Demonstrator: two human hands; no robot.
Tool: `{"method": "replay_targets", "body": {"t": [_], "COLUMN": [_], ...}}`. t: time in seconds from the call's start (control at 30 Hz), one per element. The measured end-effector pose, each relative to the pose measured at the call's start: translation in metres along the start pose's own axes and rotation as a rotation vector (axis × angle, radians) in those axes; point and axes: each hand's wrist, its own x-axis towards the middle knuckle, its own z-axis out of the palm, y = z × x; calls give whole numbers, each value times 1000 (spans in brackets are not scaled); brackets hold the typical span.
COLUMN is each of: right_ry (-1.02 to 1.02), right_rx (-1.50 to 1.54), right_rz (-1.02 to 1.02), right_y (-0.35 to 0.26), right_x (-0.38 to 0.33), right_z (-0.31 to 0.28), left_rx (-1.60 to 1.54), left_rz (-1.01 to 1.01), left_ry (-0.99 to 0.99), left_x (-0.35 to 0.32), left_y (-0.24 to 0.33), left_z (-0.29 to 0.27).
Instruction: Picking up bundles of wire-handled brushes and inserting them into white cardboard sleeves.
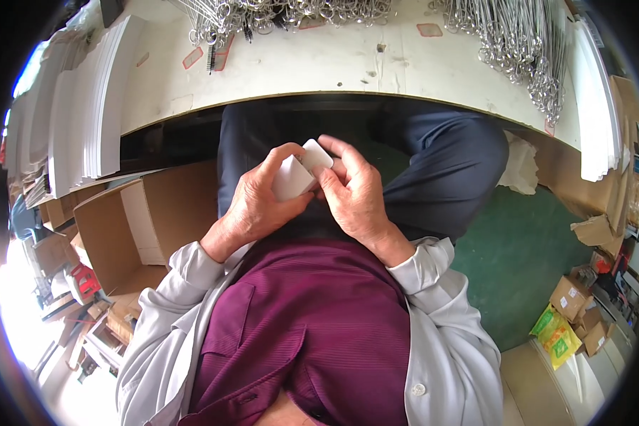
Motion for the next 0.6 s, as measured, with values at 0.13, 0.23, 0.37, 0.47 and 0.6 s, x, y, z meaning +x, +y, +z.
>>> {"method": "replay_targets", "body": {"t": [0.13,0.23,0.37,0.47,0.6], "right_ry": [17,59,-14,1,17], "right_rx": [-290,-454,-91,87,82], "right_rz": [-340,-498,-54,73,43], "right_y": [10,5,3,7,4], "right_x": [4,3,1,-1,0], "right_z": [2,5,0,0,2], "left_rx": [85,102,132,130,135], "left_rz": [31,-10,-33,-50,4], "left_ry": [21,39,65,32,70], "left_x": [-2,-4,-4,-3,-4], "left_y": [-7,-4,-3,-5,-5], "left_z": [10,11,11,12,14]}}
